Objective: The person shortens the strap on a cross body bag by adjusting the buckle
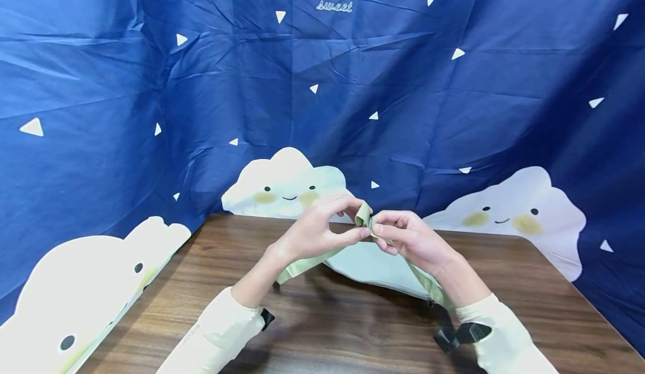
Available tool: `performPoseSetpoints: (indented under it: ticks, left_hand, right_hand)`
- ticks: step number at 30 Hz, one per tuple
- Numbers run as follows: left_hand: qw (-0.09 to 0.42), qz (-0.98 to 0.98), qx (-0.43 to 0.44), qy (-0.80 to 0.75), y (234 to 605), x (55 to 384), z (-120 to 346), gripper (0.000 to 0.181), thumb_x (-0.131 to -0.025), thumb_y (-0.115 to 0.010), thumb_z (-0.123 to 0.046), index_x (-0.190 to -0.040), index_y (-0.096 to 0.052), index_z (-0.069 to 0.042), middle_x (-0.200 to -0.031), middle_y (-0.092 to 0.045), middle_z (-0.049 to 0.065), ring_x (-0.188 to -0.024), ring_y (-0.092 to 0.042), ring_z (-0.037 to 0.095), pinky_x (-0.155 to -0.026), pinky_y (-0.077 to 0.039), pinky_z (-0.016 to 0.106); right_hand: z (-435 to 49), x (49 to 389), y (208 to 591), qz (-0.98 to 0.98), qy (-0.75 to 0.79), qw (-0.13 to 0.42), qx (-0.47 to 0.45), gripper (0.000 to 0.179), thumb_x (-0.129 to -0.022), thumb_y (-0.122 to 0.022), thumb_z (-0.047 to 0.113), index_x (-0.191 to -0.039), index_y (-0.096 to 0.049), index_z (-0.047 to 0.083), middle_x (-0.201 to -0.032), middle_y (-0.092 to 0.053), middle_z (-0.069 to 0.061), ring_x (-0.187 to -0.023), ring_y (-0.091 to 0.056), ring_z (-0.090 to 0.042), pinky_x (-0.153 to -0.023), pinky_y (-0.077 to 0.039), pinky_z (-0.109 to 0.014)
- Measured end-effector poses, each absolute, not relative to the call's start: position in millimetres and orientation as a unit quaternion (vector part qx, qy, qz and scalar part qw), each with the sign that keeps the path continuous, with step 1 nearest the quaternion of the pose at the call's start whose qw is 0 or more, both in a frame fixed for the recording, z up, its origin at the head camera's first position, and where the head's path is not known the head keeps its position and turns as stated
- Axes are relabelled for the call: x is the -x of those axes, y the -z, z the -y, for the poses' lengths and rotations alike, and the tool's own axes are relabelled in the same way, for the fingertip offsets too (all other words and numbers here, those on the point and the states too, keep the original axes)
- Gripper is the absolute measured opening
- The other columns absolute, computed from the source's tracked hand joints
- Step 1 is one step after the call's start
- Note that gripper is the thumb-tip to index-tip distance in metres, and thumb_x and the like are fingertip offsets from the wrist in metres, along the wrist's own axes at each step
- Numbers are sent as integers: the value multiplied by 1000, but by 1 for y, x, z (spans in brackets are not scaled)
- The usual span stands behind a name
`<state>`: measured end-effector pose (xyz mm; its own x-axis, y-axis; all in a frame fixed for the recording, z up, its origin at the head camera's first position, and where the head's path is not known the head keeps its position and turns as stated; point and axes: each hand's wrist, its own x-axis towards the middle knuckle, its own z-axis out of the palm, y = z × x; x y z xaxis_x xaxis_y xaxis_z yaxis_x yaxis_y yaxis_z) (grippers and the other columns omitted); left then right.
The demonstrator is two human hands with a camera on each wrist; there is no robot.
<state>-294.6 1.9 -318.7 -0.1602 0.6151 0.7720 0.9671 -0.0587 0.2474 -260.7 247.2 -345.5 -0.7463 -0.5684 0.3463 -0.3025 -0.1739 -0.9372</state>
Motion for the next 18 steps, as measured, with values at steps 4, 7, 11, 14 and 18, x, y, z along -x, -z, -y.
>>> performPoseSetpoints:
  ticks: [4,7,11,14,18]
  left_hand:
    - [228,653,608,389,318,294,-2,25,-92,-78,-21,-112,-65,-16,-102,-62,-10,-98,-59,2,-87,-50,25]
    - [222,650,611,393,317,294,-2,22,-92,-77,-20,-110,-64,-15,-102,-61,-10,-97,-59,3,-87,-51,27]
    - [214,654,600,407,317,293,0,21,-93,-77,-19,-110,-64,-16,-101,-61,-10,-95,-60,5,-85,-51,29]
    - [216,665,581,417,318,293,2,22,-93,-77,-20,-112,-66,-18,-100,-62,-11,-94,-61,6,-83,-49,30]
    - [220,670,574,417,319,292,1,20,-93,-78,-21,-108,-66,-17,-98,-62,-11,-93,-62,9,-82,-49,30]
  right_hand:
    - [-247,260,345,-636,685,100,342,20,-104,-51,2,-108,-70,5,-72,-59,-2,-63,-49,-12,-55,-30,-25]
    - [-250,261,346,-641,675,110,350,19,-104,-49,3,-106,-67,-1,-71,-57,-4,-60,-46,-14,-57,-33,-26]
    - [-256,264,349,-647,659,125,363,20,-104,-47,3,-104,-66,-3,-72,-58,-5,-58,-45,-16,-63,-39,-26]
    - [-259,267,351,-644,658,124,369,21,-104,-46,0,-104,-67,-1,-73,-59,-3,-59,-46,-14,-62,-39,-24]
    - [-257,268,352,-627,669,116,381,20,-104,-44,-2,-105,-64,-6,-72,-59,-3,-58,-45,-14,-59,-35,-24]
